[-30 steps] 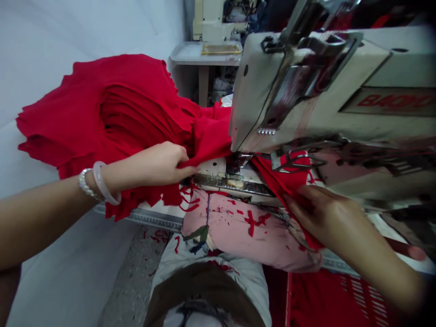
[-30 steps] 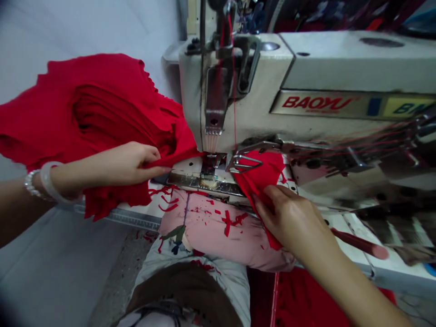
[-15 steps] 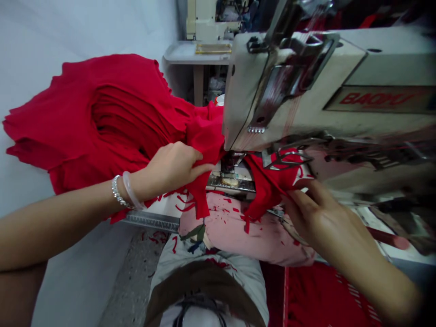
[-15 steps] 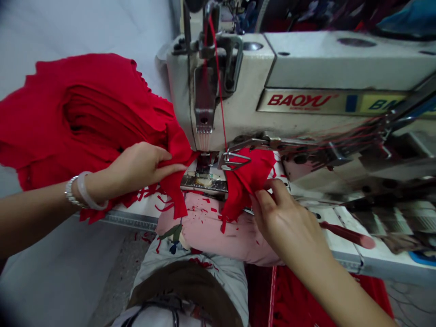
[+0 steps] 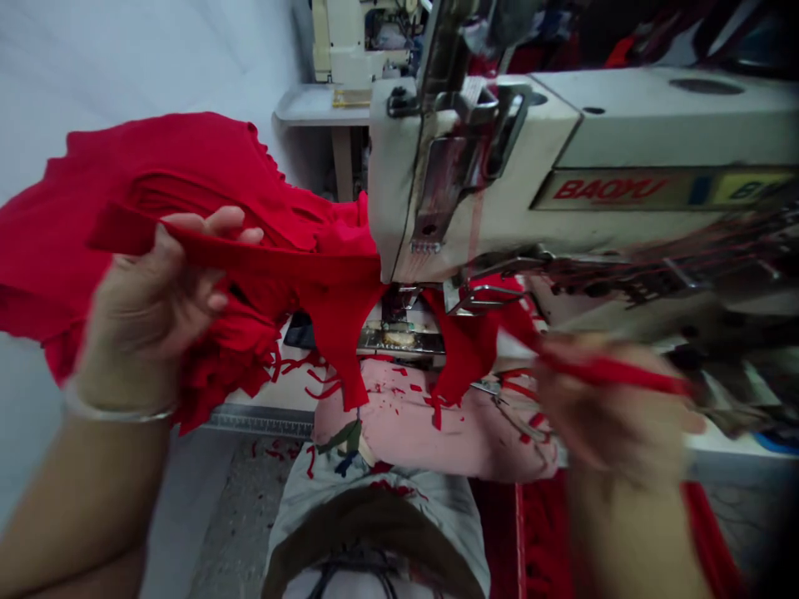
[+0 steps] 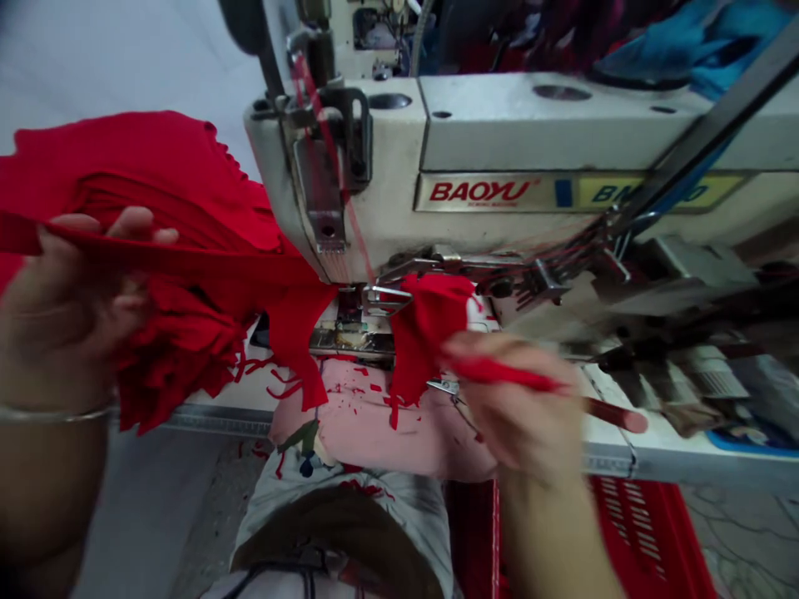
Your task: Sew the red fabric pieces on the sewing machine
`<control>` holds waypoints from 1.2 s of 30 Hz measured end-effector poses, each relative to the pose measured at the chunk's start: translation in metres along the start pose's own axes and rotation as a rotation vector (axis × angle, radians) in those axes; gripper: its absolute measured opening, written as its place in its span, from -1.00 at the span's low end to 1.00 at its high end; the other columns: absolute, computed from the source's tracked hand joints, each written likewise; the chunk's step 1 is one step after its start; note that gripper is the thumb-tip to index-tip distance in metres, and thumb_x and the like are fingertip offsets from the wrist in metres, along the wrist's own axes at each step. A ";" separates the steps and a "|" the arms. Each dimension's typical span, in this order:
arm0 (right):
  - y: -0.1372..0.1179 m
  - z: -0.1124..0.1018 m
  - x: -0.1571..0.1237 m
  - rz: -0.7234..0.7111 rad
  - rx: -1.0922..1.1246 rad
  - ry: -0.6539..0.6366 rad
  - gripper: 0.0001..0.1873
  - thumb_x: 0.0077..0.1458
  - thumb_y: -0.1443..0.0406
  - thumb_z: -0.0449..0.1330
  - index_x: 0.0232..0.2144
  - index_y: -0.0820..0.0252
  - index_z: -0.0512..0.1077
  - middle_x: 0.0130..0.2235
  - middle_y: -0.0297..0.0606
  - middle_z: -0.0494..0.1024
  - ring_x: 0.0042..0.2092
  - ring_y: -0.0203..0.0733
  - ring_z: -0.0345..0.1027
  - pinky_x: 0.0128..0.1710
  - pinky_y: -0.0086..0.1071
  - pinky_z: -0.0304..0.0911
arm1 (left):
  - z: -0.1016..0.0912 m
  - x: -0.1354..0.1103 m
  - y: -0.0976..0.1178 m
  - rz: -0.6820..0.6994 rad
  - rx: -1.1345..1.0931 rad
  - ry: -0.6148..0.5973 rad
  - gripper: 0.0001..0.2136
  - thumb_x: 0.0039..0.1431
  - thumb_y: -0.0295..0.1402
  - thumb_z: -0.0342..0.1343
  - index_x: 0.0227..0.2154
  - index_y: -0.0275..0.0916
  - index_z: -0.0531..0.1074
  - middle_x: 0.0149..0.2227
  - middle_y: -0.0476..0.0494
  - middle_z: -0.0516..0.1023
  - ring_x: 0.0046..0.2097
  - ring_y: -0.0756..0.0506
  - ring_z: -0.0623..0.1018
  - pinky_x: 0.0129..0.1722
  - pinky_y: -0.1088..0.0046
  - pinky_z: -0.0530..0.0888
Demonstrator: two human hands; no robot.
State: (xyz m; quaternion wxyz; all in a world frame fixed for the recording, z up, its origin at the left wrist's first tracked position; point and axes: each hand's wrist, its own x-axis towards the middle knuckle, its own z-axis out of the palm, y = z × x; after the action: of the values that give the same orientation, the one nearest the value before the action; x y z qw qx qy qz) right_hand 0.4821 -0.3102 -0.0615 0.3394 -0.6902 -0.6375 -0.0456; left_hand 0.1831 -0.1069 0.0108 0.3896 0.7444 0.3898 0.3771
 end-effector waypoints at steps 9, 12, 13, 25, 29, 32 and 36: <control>-0.022 0.077 0.012 -0.371 -0.353 0.077 -0.65 0.17 0.49 0.09 -0.02 0.63 0.44 0.01 0.19 0.49 0.09 0.09 0.34 0.07 -0.07 0.41 | 0.126 -0.019 -0.035 0.671 0.567 -0.282 -0.74 0.34 -0.44 -0.05 -0.07 -0.27 0.51 0.07 -0.27 0.51 0.13 -0.20 0.47 0.01 0.27 0.52; -0.021 0.072 0.007 -0.344 -0.299 0.090 -0.65 0.19 0.48 0.08 0.00 0.56 0.44 0.02 0.13 0.50 0.09 0.05 0.34 0.09 -0.09 0.42 | 0.126 -0.028 -0.038 0.778 0.883 -0.278 -0.72 0.31 -0.49 -0.01 0.02 -0.29 0.45 0.08 -0.31 0.47 0.10 -0.23 0.45 -0.06 0.24 0.54; -0.023 0.071 0.008 -0.319 -0.251 0.095 -0.65 0.20 0.47 0.06 0.01 0.52 0.43 0.03 0.10 0.50 0.10 0.01 0.35 0.09 -0.10 0.42 | 0.126 -0.030 -0.037 0.757 0.932 -0.298 -0.70 0.30 -0.50 -0.01 0.05 -0.31 0.42 0.07 -0.31 0.47 0.06 -0.21 0.46 -0.07 0.25 0.54; -0.031 0.071 0.015 -0.394 -0.354 0.004 -0.66 0.22 0.44 0.06 -0.02 0.53 0.47 0.05 0.01 0.51 0.08 0.02 0.36 0.01 -0.17 0.45 | 0.128 -0.039 -0.033 0.647 0.953 -0.364 -0.63 0.34 -0.49 -0.10 0.18 -0.37 0.27 0.13 -0.30 0.42 0.08 -0.21 0.42 -0.07 0.25 0.47; -0.033 0.066 0.018 -0.414 -0.430 -0.055 -0.65 0.21 0.44 0.07 0.00 0.55 0.45 0.04 0.02 0.52 0.02 0.04 0.36 -0.10 -0.18 0.45 | 0.127 -0.040 -0.030 0.668 0.983 -0.369 -0.58 0.33 -0.50 -0.07 0.23 -0.36 0.23 0.12 -0.29 0.42 0.06 -0.22 0.41 -0.09 0.25 0.46; -0.034 0.064 0.019 -0.421 -0.442 -0.061 -0.64 0.22 0.44 0.05 0.00 0.55 0.45 0.02 0.03 0.52 -0.03 0.04 0.36 -0.19 -0.19 0.43 | 0.127 -0.040 -0.031 0.672 0.992 -0.370 -0.57 0.30 -0.52 -0.05 0.22 -0.38 0.24 0.12 -0.31 0.42 0.07 -0.22 0.40 -0.08 0.25 0.46; -0.035 0.064 0.019 -0.406 -0.441 -0.038 -0.63 0.22 0.44 0.03 0.01 0.54 0.45 -0.01 0.02 0.53 -0.07 0.04 0.34 -0.27 -0.19 0.37 | 0.126 -0.040 -0.031 0.668 1.010 -0.374 -0.57 0.30 -0.53 -0.07 0.22 -0.36 0.25 0.12 -0.32 0.42 0.07 -0.21 0.40 -0.09 0.25 0.47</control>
State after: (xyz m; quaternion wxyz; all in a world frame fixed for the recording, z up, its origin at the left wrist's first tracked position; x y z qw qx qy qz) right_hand 0.4302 -0.2615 -0.0866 0.1533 -0.6062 -0.7436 -0.2368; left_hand 0.2666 -0.1653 -0.0787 -0.0870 0.9713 0.1915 0.1112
